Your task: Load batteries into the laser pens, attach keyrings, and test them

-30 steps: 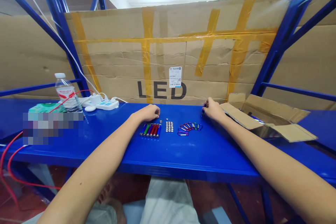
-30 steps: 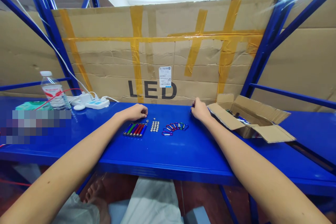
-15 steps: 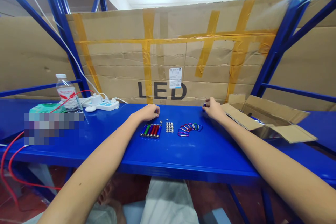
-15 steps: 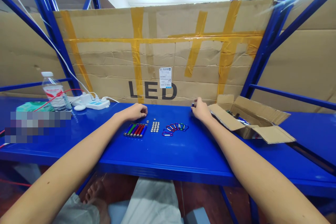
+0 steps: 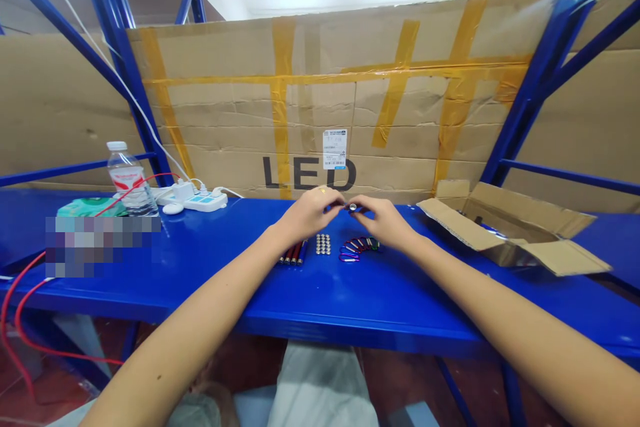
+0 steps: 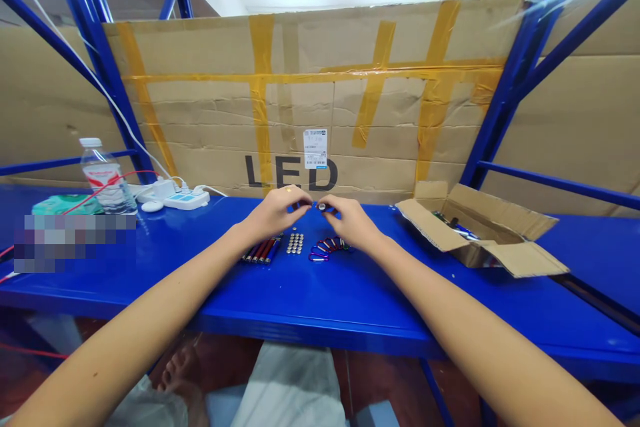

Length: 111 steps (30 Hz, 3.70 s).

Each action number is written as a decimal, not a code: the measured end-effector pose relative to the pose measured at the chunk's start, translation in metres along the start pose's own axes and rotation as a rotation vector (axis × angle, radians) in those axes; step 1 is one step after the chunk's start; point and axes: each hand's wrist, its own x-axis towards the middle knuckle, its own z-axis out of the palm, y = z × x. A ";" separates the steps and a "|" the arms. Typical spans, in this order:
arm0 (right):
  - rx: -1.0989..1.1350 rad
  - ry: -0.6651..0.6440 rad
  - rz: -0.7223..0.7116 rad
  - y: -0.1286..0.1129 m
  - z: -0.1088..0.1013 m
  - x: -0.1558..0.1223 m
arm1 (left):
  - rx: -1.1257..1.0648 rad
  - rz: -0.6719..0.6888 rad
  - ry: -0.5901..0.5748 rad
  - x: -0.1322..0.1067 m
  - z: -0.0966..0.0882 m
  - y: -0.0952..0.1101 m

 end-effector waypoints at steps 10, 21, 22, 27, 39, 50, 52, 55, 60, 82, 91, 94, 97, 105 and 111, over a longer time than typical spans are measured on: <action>0.015 -0.021 -0.036 -0.009 0.005 -0.005 | -0.020 0.154 0.015 -0.002 0.003 0.008; 0.069 -0.014 0.065 -0.003 0.010 -0.004 | 0.028 0.009 -0.028 -0.005 0.004 -0.004; 0.052 -0.015 0.073 -0.002 0.010 -0.004 | 0.044 -0.047 -0.042 -0.006 0.003 -0.009; -0.010 -0.074 0.117 -0.002 0.008 -0.004 | 0.104 -0.269 -0.407 -0.010 0.009 -0.034; -0.043 -0.151 0.161 -0.005 0.012 -0.005 | 0.160 -0.421 -0.660 -0.012 0.017 -0.041; -0.040 -0.161 0.163 -0.004 0.015 -0.005 | 0.076 -0.610 -0.638 -0.014 0.010 -0.060; -0.033 -0.161 0.165 -0.004 0.015 -0.006 | 0.013 -0.606 -0.564 -0.016 0.003 -0.066; -0.017 -0.162 0.171 -0.002 0.016 -0.006 | -0.118 -0.588 -0.386 -0.018 -0.007 -0.061; 0.025 -0.152 0.171 -0.002 0.017 -0.007 | -0.212 -0.310 -0.168 -0.007 -0.010 -0.023; 0.090 -0.102 0.196 -0.006 0.014 -0.007 | -0.028 -0.476 -0.551 -0.022 -0.029 -0.041; 0.090 -0.101 0.202 -0.010 0.014 -0.006 | 0.048 -0.542 -0.677 -0.024 -0.016 -0.032; 0.078 -0.100 0.207 -0.010 0.014 -0.006 | 0.051 -0.535 -0.602 -0.023 -0.014 -0.032; 0.059 -0.097 0.189 -0.009 0.015 -0.006 | -0.085 -0.484 -0.351 -0.017 -0.014 -0.026; 0.033 -0.109 0.076 -0.009 0.016 -0.006 | -0.327 -0.368 -0.035 -0.006 -0.004 0.005; 0.007 -0.075 0.015 -0.009 0.017 -0.007 | -0.374 -0.378 -0.062 -0.009 0.003 0.005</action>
